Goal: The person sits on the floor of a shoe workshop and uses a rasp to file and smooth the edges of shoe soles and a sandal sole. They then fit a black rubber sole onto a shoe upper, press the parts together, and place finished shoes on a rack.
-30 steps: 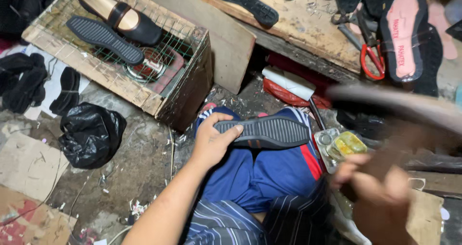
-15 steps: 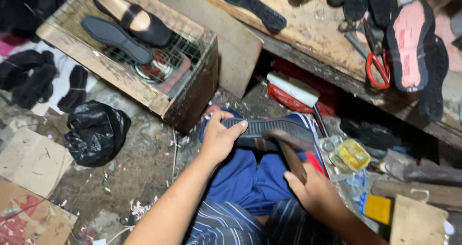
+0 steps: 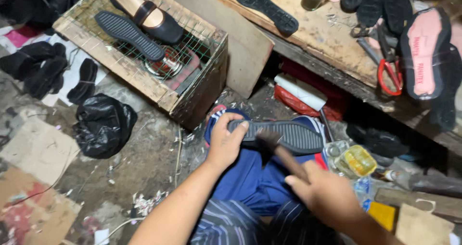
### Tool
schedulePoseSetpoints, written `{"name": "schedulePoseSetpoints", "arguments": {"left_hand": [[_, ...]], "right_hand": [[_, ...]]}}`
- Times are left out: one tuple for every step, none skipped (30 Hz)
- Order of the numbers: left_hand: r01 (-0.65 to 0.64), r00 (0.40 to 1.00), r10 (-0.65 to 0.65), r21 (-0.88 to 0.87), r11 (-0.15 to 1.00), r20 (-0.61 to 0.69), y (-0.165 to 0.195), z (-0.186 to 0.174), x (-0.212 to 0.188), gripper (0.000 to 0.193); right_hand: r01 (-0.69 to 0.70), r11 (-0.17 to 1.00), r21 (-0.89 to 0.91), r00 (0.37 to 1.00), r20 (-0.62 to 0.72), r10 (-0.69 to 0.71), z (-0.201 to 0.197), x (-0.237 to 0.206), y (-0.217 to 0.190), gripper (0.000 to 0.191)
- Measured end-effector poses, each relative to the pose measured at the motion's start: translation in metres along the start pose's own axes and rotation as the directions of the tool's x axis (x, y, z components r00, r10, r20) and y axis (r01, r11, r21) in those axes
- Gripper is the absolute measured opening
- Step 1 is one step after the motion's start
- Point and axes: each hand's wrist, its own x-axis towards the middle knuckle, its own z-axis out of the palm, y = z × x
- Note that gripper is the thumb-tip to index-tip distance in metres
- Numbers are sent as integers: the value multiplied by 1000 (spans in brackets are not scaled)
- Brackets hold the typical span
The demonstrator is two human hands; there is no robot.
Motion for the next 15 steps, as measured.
{"name": "schedulePoseSetpoints", "arguments": {"left_hand": [[31, 1000, -31, -15, 999, 3, 1, -3, -2, 20], [53, 999, -52, -53, 997, 11, 1, 0, -3, 21], [6, 1000, -6, -47, 999, 8, 2, -1, -4, 20], [-32, 999, 32, -40, 999, 0, 3, 1, -5, 19], [-67, 998, 67, -32, 997, -8, 4, 0, -7, 18], [-41, 999, 41, 1, 999, -18, 5, 0, -9, 19], [-31, 999, 31, 29, 999, -27, 6, 0, -9, 19], [-34, 999, 36, 58, 998, -37, 7, -1, -7, 19], [-85, 994, 92, 131, 988, -49, 8, -1, -8, 17], [-126, 989, 139, 195, 973, -56, 8, -3, -8, 16], [-162, 979, 188, 258, 952, -78, 7, -1, -8, 15], [-136, 985, 156, 219, 966, -76, 7, -4, -9, 15], [-117, 989, 129, 158, 981, -72, 6, -1, -8, 16], [-93, 993, 101, 107, 990, -69, 6, -1, -9, 16], [-108, 991, 115, 89, 990, -70, 6, 0, -9, 18]], "right_hand": [[-82, 991, 109, 996, 34, 79, -10, -8, -4, 34], [121, 967, 224, 983, -161, -86, -22, -16, -5, 28], [338, 892, 299, 903, -369, -219, -29, -24, -8, 24], [539, 778, 323, 769, -565, -299, -32, -28, -11, 24], [364, 860, 358, 892, -399, -212, -30, -25, -16, 25], [180, 916, 359, 968, -229, -100, -25, -19, -22, 27], [2, 946, 324, 997, -71, 22, -20, -11, -27, 29], [24, 980, 197, 999, -52, -14, -16, -1, -31, 31], [41, 997, 71, 999, -23, -40, -13, 5, -31, 34], [49, 997, -62, 999, 13, -48, -10, 8, -27, 37], [54, 995, 80, 999, -13, -53, -11, 7, -19, 38], [51, 969, 242, 999, -24, -46, -8, 2, -12, 40], [44, 924, 380, 999, -45, -29, -9, -3, -4, 41], [306, 730, 611, 951, -237, -201, -6, -8, 1, 42], [534, 430, 728, 845, -451, -286, -1, -12, 4, 43]]}}
